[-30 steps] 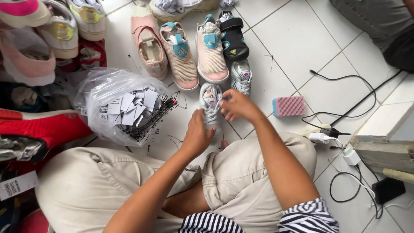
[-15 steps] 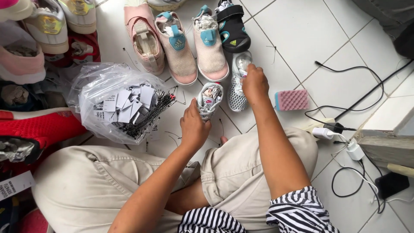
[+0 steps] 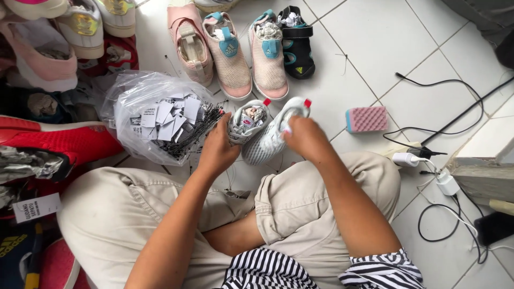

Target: The person sits on the floor and attaches small paper tags to pairs of children's shoes using pins. They handle a pink pair and a white pair, securing tags to the tongue area of each shoe before placing them aside.

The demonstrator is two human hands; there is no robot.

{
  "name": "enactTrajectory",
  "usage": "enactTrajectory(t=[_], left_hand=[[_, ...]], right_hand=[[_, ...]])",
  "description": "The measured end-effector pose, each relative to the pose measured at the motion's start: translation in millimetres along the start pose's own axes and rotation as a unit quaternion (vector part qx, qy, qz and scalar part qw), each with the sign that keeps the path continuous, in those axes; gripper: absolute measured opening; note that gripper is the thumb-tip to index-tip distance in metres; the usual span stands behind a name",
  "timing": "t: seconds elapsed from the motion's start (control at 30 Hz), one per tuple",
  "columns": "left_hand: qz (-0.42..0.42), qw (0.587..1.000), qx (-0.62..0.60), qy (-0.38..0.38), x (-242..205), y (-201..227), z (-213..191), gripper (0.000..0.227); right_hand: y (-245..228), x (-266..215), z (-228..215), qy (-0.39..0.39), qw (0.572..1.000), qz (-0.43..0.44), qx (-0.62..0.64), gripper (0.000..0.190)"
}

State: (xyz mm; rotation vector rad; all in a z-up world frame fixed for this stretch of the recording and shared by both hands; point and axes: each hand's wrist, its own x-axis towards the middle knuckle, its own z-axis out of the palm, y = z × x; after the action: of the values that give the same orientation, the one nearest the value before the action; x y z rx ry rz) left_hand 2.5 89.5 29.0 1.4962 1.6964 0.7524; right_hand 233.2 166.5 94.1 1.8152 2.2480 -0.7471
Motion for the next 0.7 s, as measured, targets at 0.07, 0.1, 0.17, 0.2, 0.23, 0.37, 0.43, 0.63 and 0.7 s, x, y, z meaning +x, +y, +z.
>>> enactTrajectory(t=[0.07, 0.1, 0.17, 0.2, 0.23, 0.37, 0.43, 0.63, 0.7], left_hand=[[-0.010, 0.999, -0.016, -0.029, -3.2, -3.2, -6.4, 0.081], [-0.019, 0.997, -0.034, -0.059, -4.8, -5.3, -9.5, 0.080], [-0.025, 0.997, -0.041, -0.068, -3.4, -11.7, -8.6, 0.081], [-0.029, 0.995, -0.049, -0.080, -3.0, -14.8, -7.0, 0.082], [-0.032, 0.995, -0.049, -0.080, -1.5, -14.9, -7.6, 0.082], [0.015, 0.997, 0.015, -0.077, -0.4, -12.0, -7.4, 0.075], [0.023, 0.997, 0.021, -0.071, -8.4, -12.7, 0.4, 0.069], [0.136, 0.963, 0.190, 0.131, -68.5, 0.5, 51.3, 0.088], [0.093, 0.945, 0.308, 0.066, -95.6, 14.3, 62.3, 0.112]], right_hand=[[-9.6, -0.9, 16.2, -0.039, 0.999, -0.025, -0.001, 0.027], [-14.5, -1.2, 24.7, -0.078, 0.996, -0.048, -0.003, 0.027], [-36.8, -10.7, 30.3, -0.115, 0.991, -0.056, 0.036, 0.028], [-46.8, -16.3, 33.3, -0.150, 0.984, -0.060, 0.075, 0.029], [-53.1, -20.0, 36.7, -0.152, 0.984, -0.060, 0.076, 0.029], [-65.0, -28.9, 31.0, -0.202, 0.968, -0.045, 0.144, 0.030], [-57.0, -22.3, 23.9, -0.249, 0.954, -0.038, 0.163, 0.032], [-8.6, 31.4, 72.7, 0.136, 0.975, -0.169, -0.040, 0.030], [-16.1, 45.2, 79.0, 0.156, 0.953, -0.245, -0.083, 0.052]])
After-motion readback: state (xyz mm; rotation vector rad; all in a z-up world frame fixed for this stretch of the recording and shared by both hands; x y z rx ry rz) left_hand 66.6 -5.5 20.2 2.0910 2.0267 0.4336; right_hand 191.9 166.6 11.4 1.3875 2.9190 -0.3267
